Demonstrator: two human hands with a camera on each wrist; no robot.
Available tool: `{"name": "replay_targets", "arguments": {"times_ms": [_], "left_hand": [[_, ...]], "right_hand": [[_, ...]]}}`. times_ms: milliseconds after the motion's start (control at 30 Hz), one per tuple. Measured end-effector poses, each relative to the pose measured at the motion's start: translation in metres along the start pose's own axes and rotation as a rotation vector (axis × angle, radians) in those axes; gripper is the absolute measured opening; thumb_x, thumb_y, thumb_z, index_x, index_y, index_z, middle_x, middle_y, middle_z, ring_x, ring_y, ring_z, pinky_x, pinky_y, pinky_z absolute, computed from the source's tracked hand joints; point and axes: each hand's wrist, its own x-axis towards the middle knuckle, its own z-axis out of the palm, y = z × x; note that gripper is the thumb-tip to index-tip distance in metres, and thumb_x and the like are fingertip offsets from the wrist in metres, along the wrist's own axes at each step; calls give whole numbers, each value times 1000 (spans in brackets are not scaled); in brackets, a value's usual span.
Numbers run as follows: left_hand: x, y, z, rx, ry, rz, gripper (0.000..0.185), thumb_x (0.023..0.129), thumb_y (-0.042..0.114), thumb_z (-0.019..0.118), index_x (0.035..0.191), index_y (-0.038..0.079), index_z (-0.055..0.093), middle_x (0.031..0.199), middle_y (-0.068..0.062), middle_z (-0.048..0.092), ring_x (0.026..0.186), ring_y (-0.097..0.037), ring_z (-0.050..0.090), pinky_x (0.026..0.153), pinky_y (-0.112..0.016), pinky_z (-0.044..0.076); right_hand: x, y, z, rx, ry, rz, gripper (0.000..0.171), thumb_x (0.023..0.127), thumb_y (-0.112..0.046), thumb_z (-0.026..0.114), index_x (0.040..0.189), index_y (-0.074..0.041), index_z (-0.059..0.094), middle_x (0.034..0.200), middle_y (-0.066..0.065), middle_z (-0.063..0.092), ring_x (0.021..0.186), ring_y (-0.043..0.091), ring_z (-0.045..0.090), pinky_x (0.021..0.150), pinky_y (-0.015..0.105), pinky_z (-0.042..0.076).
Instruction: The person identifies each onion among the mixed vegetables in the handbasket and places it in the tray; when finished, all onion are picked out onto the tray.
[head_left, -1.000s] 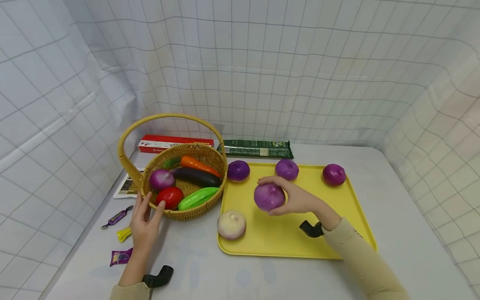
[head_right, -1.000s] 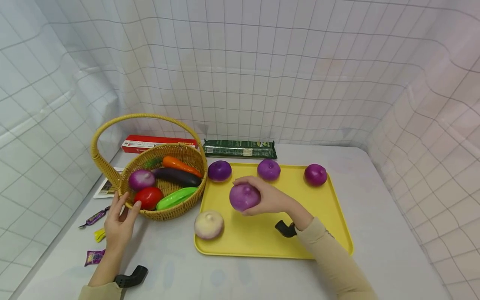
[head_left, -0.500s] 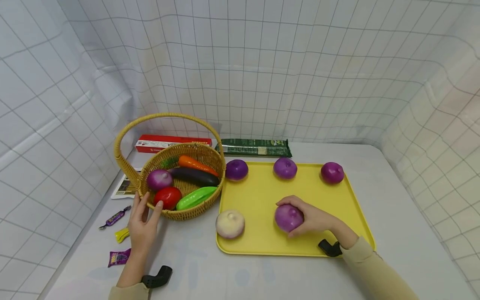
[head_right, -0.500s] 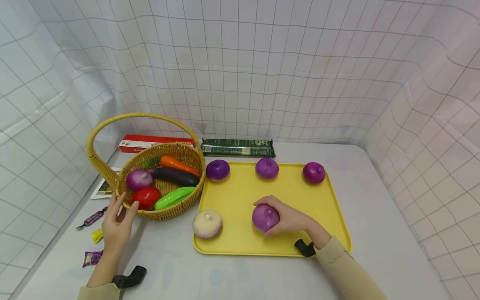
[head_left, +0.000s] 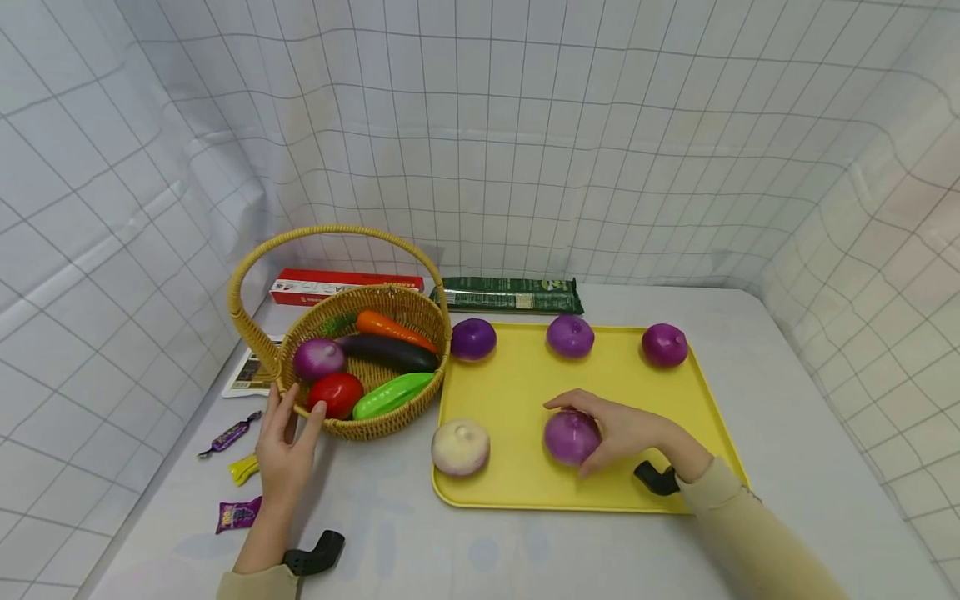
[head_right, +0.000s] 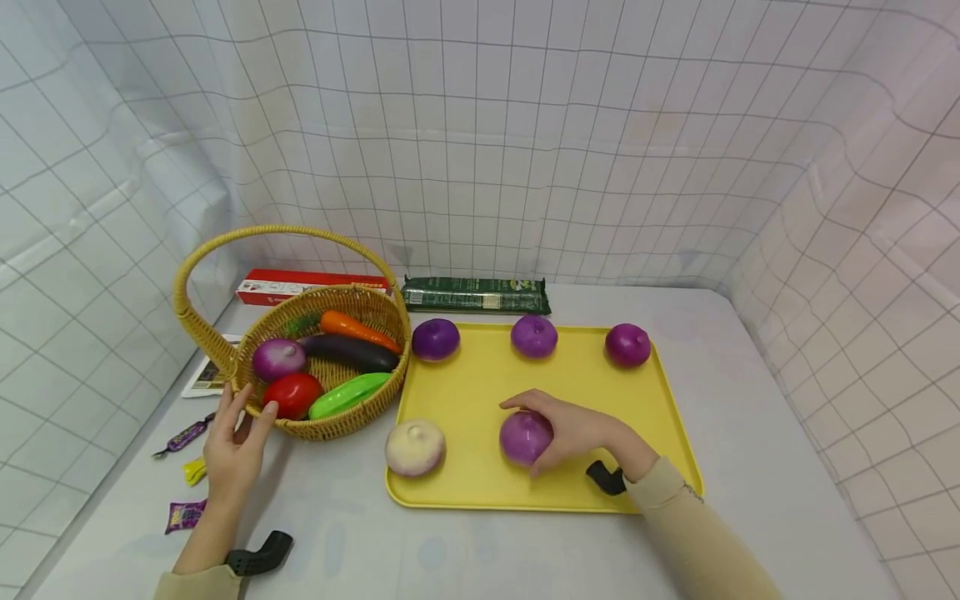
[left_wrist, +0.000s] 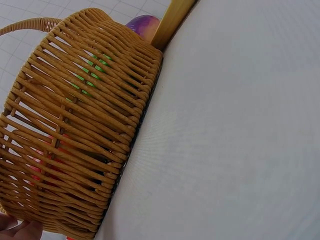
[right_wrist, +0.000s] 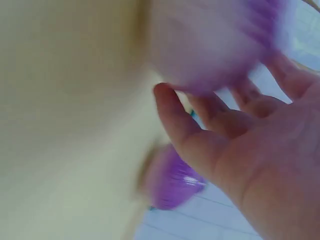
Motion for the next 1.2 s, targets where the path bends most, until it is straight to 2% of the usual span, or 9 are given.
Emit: {"name": "replay_targets", "arguments": {"times_ms": [133, 267, 367, 467, 600, 667, 800, 967, 1200], "left_hand": [[1, 0, -2, 4, 3, 1, 54, 92, 25, 61, 141, 9, 44, 155, 2, 19, 140, -21, 23, 103, -25, 33], [2, -1, -3, 3, 4, -11, 54, 92, 25, 61, 141, 10, 44, 155, 2, 19, 139, -21, 24, 104, -27, 33], [3, -1, -2, 1, 1, -15, 54, 92, 24, 62, 141, 11, 44, 154, 2, 19, 139, -21, 25, 104, -28, 33], [3, -1, -2, 3, -5, -18, 54, 92, 25, 62, 141, 11, 44, 155, 1, 19, 139, -21, 24, 103, -24, 33], [2, -2, -2, -1, -12, -30, 54, 92, 24, 61, 141, 10, 43, 155, 0, 18, 140, -22, 22, 103, -21, 32], [2, -3, -2, -3, -13, -36, 54, 92, 23, 62, 141, 9, 43, 155, -1, 18, 140, -22, 22, 104, -25, 32], [2, -5, -3, 1, -12, -35, 55, 91, 24, 63, 141, 10, 44, 155, 0, 18, 139, -22, 23, 105, -31, 32], [1, -2, -3, -2, -4, -2, 54, 91, 24, 63, 140, 10, 45, 154, 1, 20, 139, -22, 26, 104, -25, 33], [3, -4, -4, -2, -8, 16, 55, 91, 24, 63, 140, 9, 45, 154, -2, 20, 138, -24, 27, 102, -23, 34]], "right_hand": [[18, -29, -30, -71, 14, -49, 84, 73, -27, 81, 142, -12, 36, 143, 1, 37, 129, 30, 36, 104, 50, 34], [50, -67, -59, -115, 89, -174, 75, 78, -26, 78, 140, -10, 40, 142, 1, 40, 129, 22, 38, 105, 46, 36], [82, -93, -72, -70, 130, -256, 66, 81, -22, 75, 137, -8, 43, 139, 3, 44, 127, 18, 41, 104, 41, 38], [117, -117, -74, 10, 141, -312, 56, 85, -17, 70, 134, -6, 46, 134, 5, 49, 123, 18, 45, 103, 39, 40], [165, -140, -62, 96, 117, -365, 50, 86, -13, 68, 131, -4, 49, 129, 7, 53, 118, 15, 50, 100, 37, 43], [188, -149, -51, 137, 95, -368, 48, 86, -12, 68, 130, -2, 50, 127, 6, 55, 116, 11, 51, 99, 33, 44], [228, -159, -25, 215, 81, -349, 46, 86, -11, 68, 127, 0, 51, 124, 7, 57, 116, 15, 53, 97, 27, 45], [268, -163, 9, 231, 164, -282, 42, 86, -17, 69, 124, -4, 56, 121, 6, 59, 113, 16, 55, 92, 20, 45], [304, -155, 47, 244, 215, -117, 52, 86, -29, 68, 132, -10, 51, 132, 5, 52, 122, 22, 48, 95, 25, 44]]}}
